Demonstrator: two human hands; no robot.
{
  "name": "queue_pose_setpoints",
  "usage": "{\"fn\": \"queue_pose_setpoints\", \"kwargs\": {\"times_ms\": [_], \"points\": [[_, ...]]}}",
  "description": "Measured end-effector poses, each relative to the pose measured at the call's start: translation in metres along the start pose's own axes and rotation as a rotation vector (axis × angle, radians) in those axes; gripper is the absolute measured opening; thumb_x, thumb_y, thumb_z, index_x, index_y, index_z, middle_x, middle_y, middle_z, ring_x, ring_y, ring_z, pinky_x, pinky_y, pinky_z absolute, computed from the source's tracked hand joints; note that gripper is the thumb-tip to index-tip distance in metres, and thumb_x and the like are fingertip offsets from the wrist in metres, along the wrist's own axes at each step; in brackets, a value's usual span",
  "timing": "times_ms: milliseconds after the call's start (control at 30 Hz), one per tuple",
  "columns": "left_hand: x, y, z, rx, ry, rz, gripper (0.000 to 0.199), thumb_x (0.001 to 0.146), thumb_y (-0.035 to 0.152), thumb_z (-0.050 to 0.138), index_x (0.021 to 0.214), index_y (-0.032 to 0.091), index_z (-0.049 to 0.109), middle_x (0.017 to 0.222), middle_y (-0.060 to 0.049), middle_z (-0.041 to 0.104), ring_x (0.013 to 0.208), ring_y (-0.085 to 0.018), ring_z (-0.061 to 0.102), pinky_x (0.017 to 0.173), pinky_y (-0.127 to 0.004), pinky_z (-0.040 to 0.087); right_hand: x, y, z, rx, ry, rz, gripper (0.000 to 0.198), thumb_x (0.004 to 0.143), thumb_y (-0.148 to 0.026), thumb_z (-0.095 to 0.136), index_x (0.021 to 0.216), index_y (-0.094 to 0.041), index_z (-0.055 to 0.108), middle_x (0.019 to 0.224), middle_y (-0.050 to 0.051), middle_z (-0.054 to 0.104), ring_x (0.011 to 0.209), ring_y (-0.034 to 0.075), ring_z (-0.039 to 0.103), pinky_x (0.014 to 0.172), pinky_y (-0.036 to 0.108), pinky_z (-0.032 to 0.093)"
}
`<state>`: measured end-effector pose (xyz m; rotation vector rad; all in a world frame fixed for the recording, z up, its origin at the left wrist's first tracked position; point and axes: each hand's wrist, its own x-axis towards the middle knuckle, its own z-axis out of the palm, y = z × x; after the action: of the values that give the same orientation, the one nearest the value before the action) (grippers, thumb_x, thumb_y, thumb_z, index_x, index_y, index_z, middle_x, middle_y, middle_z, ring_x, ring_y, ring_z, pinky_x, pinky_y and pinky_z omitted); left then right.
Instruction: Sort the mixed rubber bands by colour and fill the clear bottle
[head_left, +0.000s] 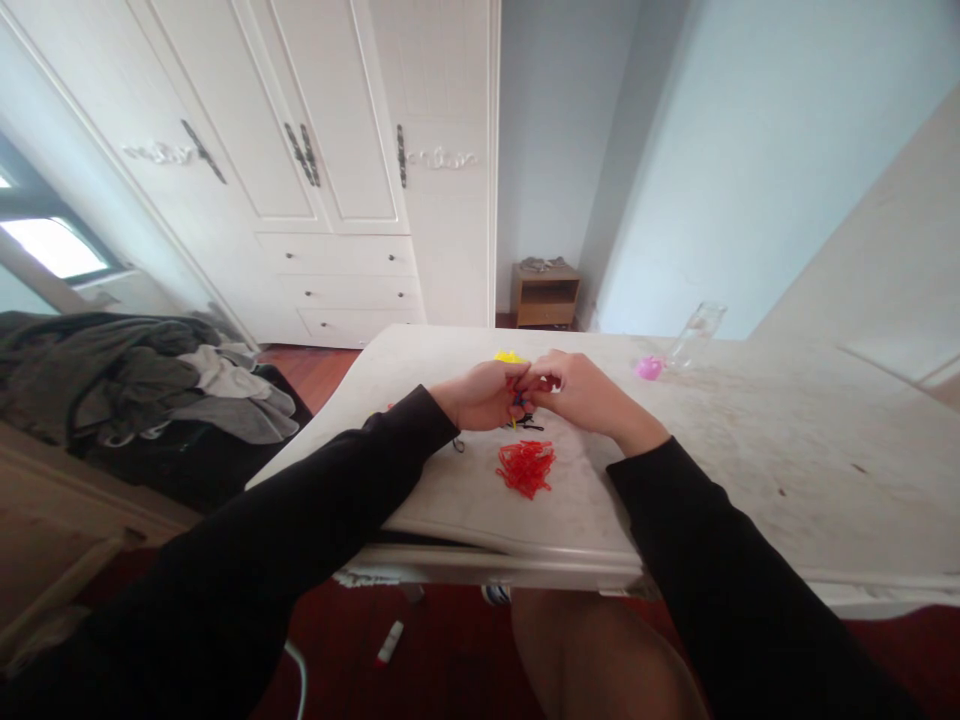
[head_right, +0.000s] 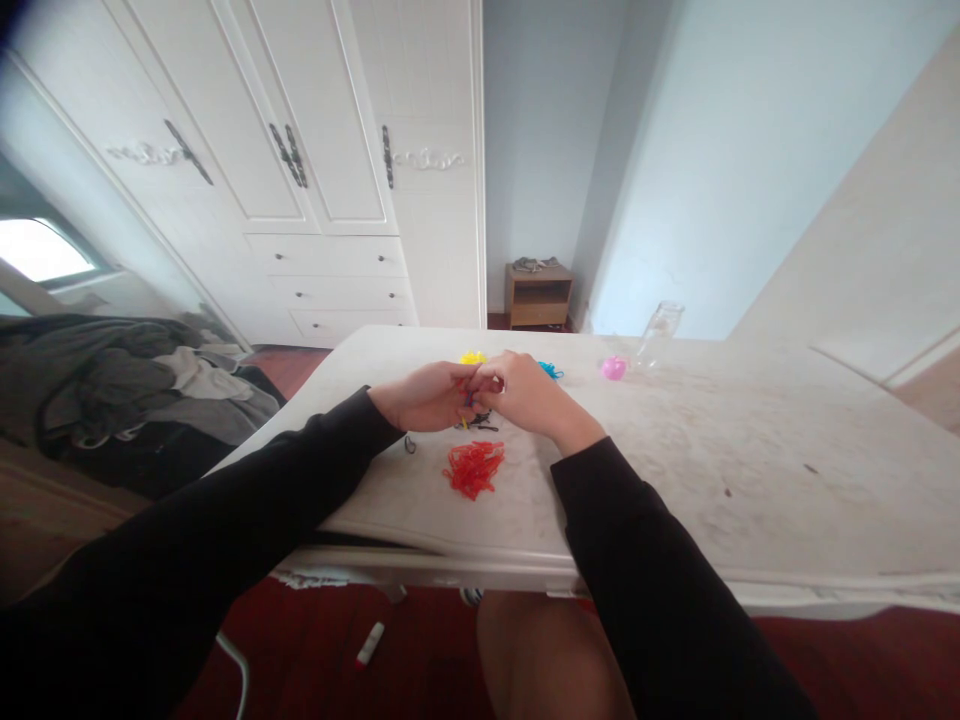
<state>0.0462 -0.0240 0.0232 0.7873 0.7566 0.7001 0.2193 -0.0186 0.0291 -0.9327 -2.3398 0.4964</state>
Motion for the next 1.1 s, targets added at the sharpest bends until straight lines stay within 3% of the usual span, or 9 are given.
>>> {"fn": "queue_pose_setpoints", "kwargs": {"times_ms": [267,533,733,833,967,1100], "points": [[0.001,0.001,-0.003,-0.03,-0.069,0.012,0.028,0.099,0.014,0.047,0.078,0.011,0.065,0.067,-0.004,0.056,0.054,-0.009,0.055,0.044,-0.016,0.037,-0.001,-0.004,-0.002,-0.012,0.075,-0.053,0.019,0.073,-0.001,0.07,0.076,-0.019,0.078,0.073,0.001,0.062,0.073,0.015,0.056,0.072,0.028,0.041],[0.0,0.0,-0.001,-0.022,-0.097,0.0,0.025,0.096,0.011,0.046,0.082,0.01,0.067,0.066,-0.003,0.053,0.053,-0.01,0.053,0.043,-0.016,0.035,-0.002,-0.004,-0.004,0.039,0.048,-0.063,0.023,0.075,-0.002,0.069,0.082,-0.02,0.08,0.074,0.0,0.065,0.071,0.014,0.057,0.072,0.028,0.042],[-0.001,0.001,-0.002,-0.058,-0.088,-0.01,0.026,0.098,0.013,0.046,0.081,0.01,0.065,0.067,-0.005,0.056,0.055,-0.01,0.053,0.046,-0.016,0.036,-0.003,-0.005,-0.005,0.054,0.129,-0.059,0.011,0.077,-0.011,0.073,0.075,-0.02,0.078,0.072,0.0,0.065,0.069,0.014,0.054,0.068,0.029,0.04],[-0.001,0.002,-0.003,-0.078,-0.097,-0.055,0.033,0.102,0.017,0.041,0.082,0.008,0.065,0.075,-0.009,0.062,0.054,-0.008,0.051,0.045,-0.016,0.036,-0.002,-0.003,-0.01,0.062,0.277,0.007,0.006,0.08,-0.02,0.073,0.077,-0.019,0.078,0.072,0.001,0.068,0.066,0.014,0.052,0.064,0.029,0.038],[-0.004,0.005,-0.003,-0.11,-0.061,-0.084,0.038,0.105,0.022,0.038,0.085,0.006,0.066,0.072,-0.008,0.059,0.051,-0.007,0.046,0.043,-0.015,0.036,-0.002,0.015,-0.023,-0.005,0.52,0.21,0.01,0.08,-0.022,0.07,0.081,-0.017,0.078,0.075,0.004,0.073,0.064,0.015,0.054,0.063,0.031,0.04],[-0.008,0.006,-0.001,-0.09,-0.069,-0.055,0.038,0.105,0.021,0.039,0.08,0.008,0.064,0.064,-0.002,0.048,0.048,-0.007,0.042,0.042,-0.015,0.035,-0.004,0.042,-0.033,-0.155,0.524,0.428,0.006,0.073,-0.017,0.072,0.075,-0.015,0.078,0.072,0.006,0.073,0.066,0.018,0.06,0.068,0.033,0.044]]}}
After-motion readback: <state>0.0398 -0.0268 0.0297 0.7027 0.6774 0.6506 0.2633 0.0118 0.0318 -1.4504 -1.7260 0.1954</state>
